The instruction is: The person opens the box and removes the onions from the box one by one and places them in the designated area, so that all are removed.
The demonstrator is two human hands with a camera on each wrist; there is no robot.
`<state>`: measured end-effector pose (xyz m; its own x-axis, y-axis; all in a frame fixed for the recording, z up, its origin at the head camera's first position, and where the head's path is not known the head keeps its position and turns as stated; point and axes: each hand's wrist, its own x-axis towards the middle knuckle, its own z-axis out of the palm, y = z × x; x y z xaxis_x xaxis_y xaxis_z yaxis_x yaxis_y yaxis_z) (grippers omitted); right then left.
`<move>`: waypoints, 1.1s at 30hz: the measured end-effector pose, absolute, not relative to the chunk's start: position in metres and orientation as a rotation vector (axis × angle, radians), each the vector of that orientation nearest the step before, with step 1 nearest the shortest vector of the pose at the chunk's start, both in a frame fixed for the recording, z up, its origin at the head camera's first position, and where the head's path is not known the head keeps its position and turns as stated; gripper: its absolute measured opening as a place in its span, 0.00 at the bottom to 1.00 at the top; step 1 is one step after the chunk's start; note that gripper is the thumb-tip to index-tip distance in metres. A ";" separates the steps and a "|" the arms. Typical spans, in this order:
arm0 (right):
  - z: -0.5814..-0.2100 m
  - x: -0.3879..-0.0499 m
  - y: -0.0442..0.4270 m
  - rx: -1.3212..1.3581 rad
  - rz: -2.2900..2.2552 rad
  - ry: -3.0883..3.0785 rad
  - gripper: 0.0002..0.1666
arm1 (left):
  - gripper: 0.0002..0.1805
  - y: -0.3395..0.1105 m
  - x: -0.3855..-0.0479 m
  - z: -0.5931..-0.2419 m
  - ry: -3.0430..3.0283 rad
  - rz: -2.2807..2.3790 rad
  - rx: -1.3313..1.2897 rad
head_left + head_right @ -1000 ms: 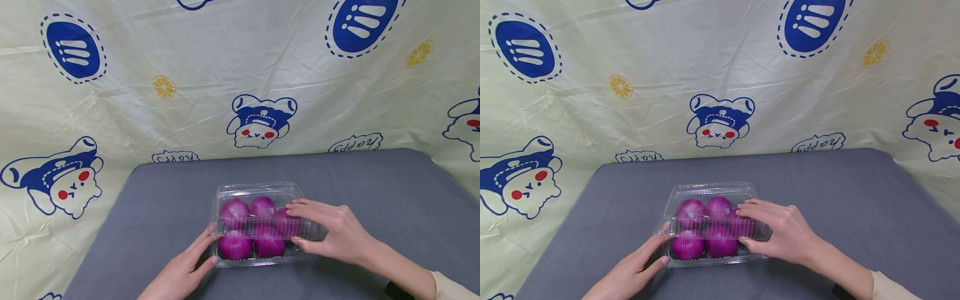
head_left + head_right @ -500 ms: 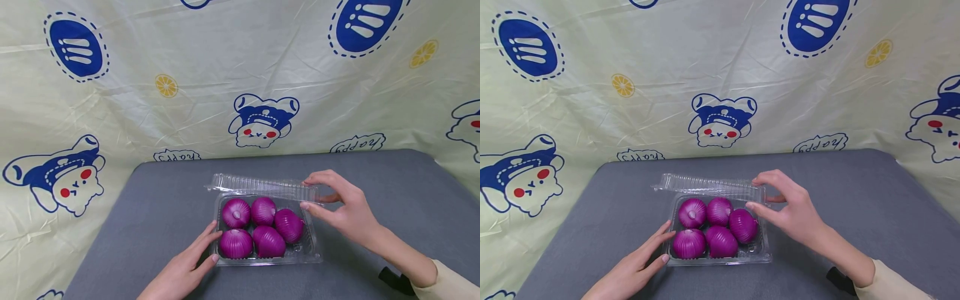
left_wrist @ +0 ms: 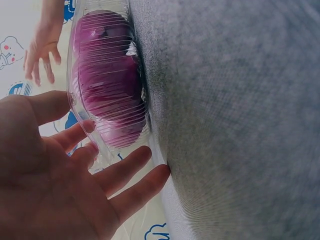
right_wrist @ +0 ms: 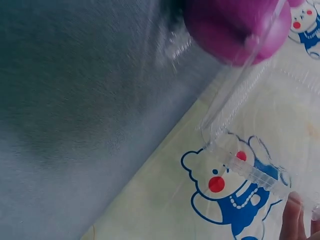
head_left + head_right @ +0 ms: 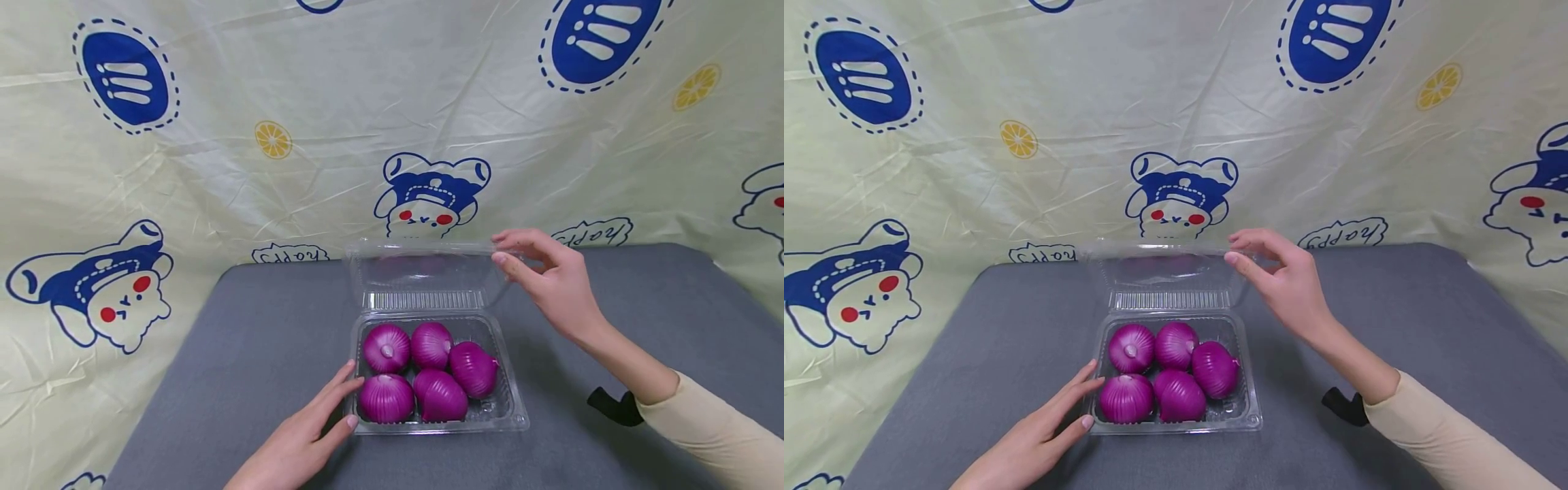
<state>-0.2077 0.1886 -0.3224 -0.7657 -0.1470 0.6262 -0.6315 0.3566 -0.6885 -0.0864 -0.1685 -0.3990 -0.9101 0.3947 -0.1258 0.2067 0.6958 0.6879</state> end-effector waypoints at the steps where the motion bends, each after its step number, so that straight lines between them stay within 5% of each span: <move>1: -0.320 -0.210 0.187 0.650 1.419 -2.167 0.11 | 0.30 -0.168 -0.087 -0.399 2.639 1.026 0.478; 12: -0.342 -0.257 0.185 0.574 1.690 -2.156 0.22 | 0.31 -0.168 -0.086 -0.401 2.601 1.074 0.480; 33: -0.375 -0.287 0.184 0.451 2.298 -2.256 0.34 | 0.32 -0.171 -0.087 -0.398 2.603 1.071 0.514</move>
